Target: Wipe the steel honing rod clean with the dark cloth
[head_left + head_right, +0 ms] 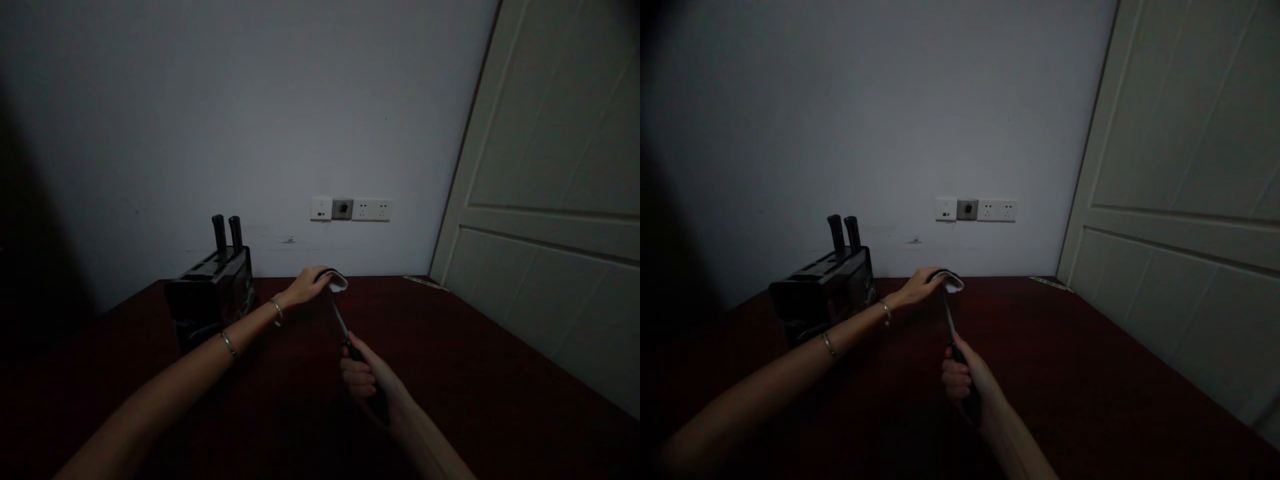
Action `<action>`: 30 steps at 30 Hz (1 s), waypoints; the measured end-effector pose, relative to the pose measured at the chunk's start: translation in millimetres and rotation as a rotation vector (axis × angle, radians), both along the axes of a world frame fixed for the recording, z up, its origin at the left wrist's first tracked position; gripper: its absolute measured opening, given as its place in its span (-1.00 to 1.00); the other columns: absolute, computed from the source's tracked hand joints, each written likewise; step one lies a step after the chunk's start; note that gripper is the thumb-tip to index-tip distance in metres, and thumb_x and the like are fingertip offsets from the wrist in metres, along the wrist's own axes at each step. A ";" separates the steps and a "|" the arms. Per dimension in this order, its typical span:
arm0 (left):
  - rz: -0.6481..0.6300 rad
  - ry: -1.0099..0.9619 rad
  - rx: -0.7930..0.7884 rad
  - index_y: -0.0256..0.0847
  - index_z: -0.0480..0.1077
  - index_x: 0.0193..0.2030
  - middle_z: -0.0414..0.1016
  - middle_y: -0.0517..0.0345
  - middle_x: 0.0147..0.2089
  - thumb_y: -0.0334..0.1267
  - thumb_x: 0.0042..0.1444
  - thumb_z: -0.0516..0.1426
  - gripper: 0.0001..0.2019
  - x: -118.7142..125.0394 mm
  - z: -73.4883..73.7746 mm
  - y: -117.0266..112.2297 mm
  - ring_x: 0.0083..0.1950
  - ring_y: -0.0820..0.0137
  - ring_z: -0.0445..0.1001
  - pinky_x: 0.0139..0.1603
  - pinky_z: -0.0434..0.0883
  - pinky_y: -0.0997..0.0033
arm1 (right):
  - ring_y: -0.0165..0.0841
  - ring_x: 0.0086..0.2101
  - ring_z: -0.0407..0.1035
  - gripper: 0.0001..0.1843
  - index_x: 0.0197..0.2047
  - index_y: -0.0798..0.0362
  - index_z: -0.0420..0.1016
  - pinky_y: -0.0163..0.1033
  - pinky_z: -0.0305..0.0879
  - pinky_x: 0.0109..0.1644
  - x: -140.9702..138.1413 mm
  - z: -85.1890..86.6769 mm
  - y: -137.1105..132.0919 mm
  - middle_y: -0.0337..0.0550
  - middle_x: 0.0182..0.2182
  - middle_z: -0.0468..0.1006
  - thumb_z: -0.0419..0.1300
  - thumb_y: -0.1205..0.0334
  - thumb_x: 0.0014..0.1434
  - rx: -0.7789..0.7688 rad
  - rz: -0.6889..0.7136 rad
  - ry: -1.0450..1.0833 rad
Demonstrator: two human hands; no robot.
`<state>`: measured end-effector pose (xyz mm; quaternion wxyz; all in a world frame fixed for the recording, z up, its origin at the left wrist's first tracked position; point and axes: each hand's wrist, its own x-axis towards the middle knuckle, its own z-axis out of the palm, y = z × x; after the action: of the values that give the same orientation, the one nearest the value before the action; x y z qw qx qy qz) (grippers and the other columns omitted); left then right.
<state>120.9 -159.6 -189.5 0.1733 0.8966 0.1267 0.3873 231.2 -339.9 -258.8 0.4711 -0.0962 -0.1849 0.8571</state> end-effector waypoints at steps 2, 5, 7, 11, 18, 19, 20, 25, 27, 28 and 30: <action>-0.040 -0.025 -0.032 -0.25 0.39 -0.09 0.47 0.03 -0.08 -0.25 0.16 -0.02 -0.74 -6.4 -13.8 -4.4 -0.05 0.37 0.40 0.00 0.29 0.36 | -0.69 -0.80 -0.10 -0.78 -0.52 0.19 0.41 -0.58 -0.23 -0.79 0.2 0.6 0.2 -0.49 -0.81 0.08 0.28 0.20 -0.02 0.008 -0.008 0.002; -0.093 -0.057 -0.045 -0.27 0.41 -0.12 0.44 -0.02 -0.02 -0.22 0.15 -0.01 -0.73 -13.6 -26.5 -7.6 0.06 0.32 0.33 0.09 0.22 0.28 | -0.69 -0.80 -0.10 -0.78 -0.52 0.19 0.40 -0.57 -0.25 -0.80 0.3 0.5 -0.2 -0.49 -0.82 0.08 0.28 0.20 -0.02 0.016 -0.006 -0.008; -0.109 -0.058 -0.067 -0.28 0.45 -0.21 0.44 -0.02 -0.02 -0.19 0.19 -0.07 -0.69 -14.8 -29.3 -7.5 0.07 0.32 0.33 0.10 0.21 0.28 | -0.69 -0.80 -0.09 -0.77 -0.52 0.19 0.40 -0.57 -0.25 -0.79 0.2 -0.1 -0.5 -0.48 -0.82 0.10 0.29 0.20 -0.03 0.010 -0.014 -0.024; 0.054 -0.043 -0.056 -0.28 0.44 -0.28 0.48 0.02 -0.20 -0.18 0.23 -0.16 -0.61 -8.4 -25.6 -3.7 -0.15 0.37 0.41 -0.08 0.31 0.36 | -0.69 -0.80 -0.08 -0.75 -0.50 0.18 0.38 -0.56 -0.24 -0.78 0.3 -3.5 1.3 -0.47 -0.81 0.14 0.28 0.16 -0.03 -0.002 -0.029 -0.086; 0.141 0.216 0.357 -0.27 0.42 -0.47 0.40 0.04 -0.29 -0.26 0.18 -0.09 -0.67 2.2 -15.9 6.0 -0.19 0.37 0.30 -0.09 0.20 0.33 | -0.62 -0.82 -0.14 -0.67 -0.49 0.09 0.31 -0.51 -0.27 -0.79 1.2 -11.3 8.9 -0.51 -0.84 0.07 0.19 -0.03 0.02 0.041 0.033 -0.223; 0.143 0.236 0.377 -0.27 0.39 -0.51 0.41 0.05 -0.32 -0.28 0.19 -0.10 -0.65 2.9 -16.9 7.5 -0.20 0.37 0.30 -0.09 0.18 0.33 | -0.62 -0.82 -0.14 -0.67 -0.49 0.08 0.31 -0.51 -0.26 -0.79 1.5 -11.0 9.4 -0.50 -0.84 0.08 0.19 -0.03 0.01 0.055 0.038 -0.222; 0.146 0.247 0.386 -0.27 0.38 -0.52 0.41 0.06 -0.36 -0.29 0.19 -0.12 -0.64 3.6 -18.6 9.0 -0.23 0.38 0.30 -0.11 0.18 0.34 | -0.61 -0.81 -0.14 -0.67 -0.49 0.08 0.30 -0.51 -0.25 -0.79 1.8 -10.5 9.7 -0.50 -0.84 0.09 0.21 -0.02 0.00 0.069 0.052 -0.216; 0.193 0.305 0.436 -0.28 0.33 -0.56 0.36 0.07 -0.52 -0.31 0.21 -0.17 -0.61 7.9 -29.6 14.4 -0.44 0.41 0.25 -0.28 0.17 0.38 | -0.62 -0.81 -0.14 -0.70 -0.49 0.10 0.32 -0.51 -0.25 -0.80 1.3 -6.3 8.4 -0.49 -0.83 0.11 0.21 0.03 0.01 0.112 0.133 -0.130; 0.204 0.320 0.454 -0.28 0.33 -0.56 0.37 0.06 -0.53 -0.31 0.20 -0.17 -0.61 9.5 -31.8 15.3 -0.45 0.42 0.25 -0.29 0.15 0.38 | -0.63 -0.81 -0.13 -0.72 -0.48 0.11 0.34 -0.52 -0.26 -0.80 0.2 -4.9 5.8 -0.49 -0.83 0.12 0.21 0.06 0.03 0.114 0.131 -0.092; 0.207 0.327 0.462 -0.28 0.33 -0.56 0.38 0.06 -0.53 -0.31 0.20 -0.17 -0.61 10.0 -32.3 15.5 -0.46 0.42 0.26 -0.30 0.14 0.38 | -0.64 -0.81 -0.12 -0.73 -0.47 0.12 0.35 -0.53 -0.26 -0.79 -0.3 -4.2 4.2 -0.48 -0.82 0.13 0.21 0.08 0.04 0.108 0.122 -0.077; 0.214 0.338 0.476 -0.29 0.33 -0.57 0.39 0.05 -0.54 -0.30 0.20 -0.16 -0.60 10.7 -32.8 15.8 -0.47 0.42 0.27 -0.32 0.12 0.38 | -0.66 -0.80 -0.13 -0.75 -0.46 0.15 0.35 -0.54 -0.27 -0.79 -0.7 -3.0 1.3 -0.49 -0.81 0.13 0.20 0.12 0.06 0.105 0.100 -0.045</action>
<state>131.6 -143.9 -222.4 -0.1067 0.9453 0.1534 0.2675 230.4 -338.6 -261.8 0.4279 -0.0813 -0.2448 0.8662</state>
